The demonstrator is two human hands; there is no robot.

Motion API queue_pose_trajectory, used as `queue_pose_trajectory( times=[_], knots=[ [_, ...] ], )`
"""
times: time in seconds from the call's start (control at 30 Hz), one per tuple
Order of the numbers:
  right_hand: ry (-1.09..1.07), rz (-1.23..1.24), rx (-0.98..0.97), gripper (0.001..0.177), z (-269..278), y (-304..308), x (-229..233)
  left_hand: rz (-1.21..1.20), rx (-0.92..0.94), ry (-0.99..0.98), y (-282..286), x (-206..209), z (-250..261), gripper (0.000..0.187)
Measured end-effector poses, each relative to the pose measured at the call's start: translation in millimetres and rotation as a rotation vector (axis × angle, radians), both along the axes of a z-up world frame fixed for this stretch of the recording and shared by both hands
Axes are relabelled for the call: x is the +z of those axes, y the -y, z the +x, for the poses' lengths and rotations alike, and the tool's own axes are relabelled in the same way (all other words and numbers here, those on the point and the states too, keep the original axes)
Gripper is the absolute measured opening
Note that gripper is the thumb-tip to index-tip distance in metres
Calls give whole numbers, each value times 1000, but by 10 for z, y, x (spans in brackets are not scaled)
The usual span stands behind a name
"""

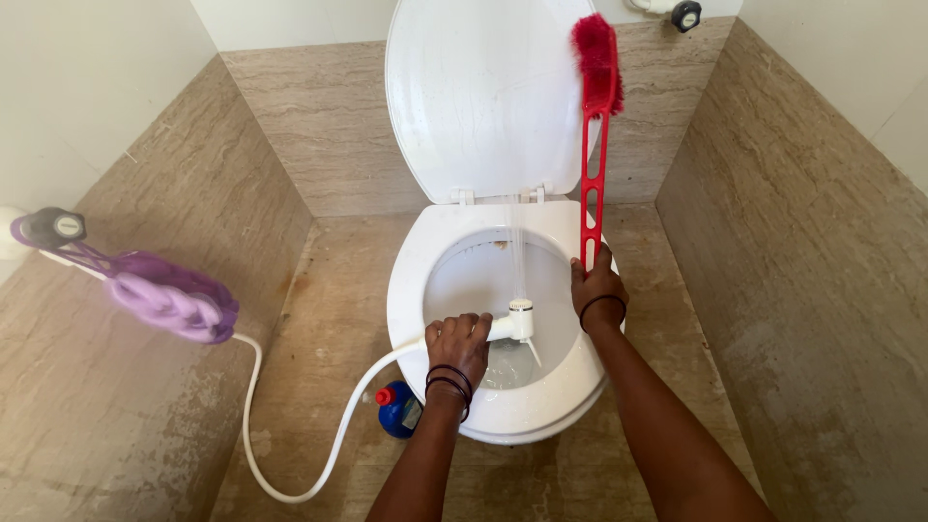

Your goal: The person scrubs the inside of a toilet bowl with a red toilet brush while simultaneously rinsing it with a handheld bidet sprayer. They then close the toilet lid and scrub the top surface of the lid with the same brush and sprayer.

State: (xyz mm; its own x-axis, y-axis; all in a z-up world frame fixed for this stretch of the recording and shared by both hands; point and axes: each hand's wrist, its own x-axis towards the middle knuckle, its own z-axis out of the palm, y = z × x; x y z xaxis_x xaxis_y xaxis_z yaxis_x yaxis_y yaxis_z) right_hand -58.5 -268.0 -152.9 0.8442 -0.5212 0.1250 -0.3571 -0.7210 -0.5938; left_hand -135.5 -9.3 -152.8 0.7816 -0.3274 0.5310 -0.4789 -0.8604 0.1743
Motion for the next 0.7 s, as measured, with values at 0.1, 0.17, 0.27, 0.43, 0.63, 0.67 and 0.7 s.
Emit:
queue_pose_trajectory(
  times=[0.1,0.17,0.27,0.43,0.63,0.67,0.7],
  knots=[
    [-29,-60,64,63,-47,-6,26,11,21,8,2,-14,4,41],
    [-84,-104,125,62,-64,-39,75,42,33,-46,6,-3,8,40],
    [-148,-139,206,61,-68,-77,142,85,44,-109,10,31,17,39],
    [-148,-134,227,55,-58,-113,146,128,63,-165,34,74,24,40],
    [-101,-102,143,54,-32,-81,104,130,76,-166,36,66,32,42],
    [-82,-102,150,54,-31,-90,92,136,80,-169,29,62,37,41],
    [-61,-108,157,54,-21,-79,93,138,83,-172,40,58,46,41]
  ],
)
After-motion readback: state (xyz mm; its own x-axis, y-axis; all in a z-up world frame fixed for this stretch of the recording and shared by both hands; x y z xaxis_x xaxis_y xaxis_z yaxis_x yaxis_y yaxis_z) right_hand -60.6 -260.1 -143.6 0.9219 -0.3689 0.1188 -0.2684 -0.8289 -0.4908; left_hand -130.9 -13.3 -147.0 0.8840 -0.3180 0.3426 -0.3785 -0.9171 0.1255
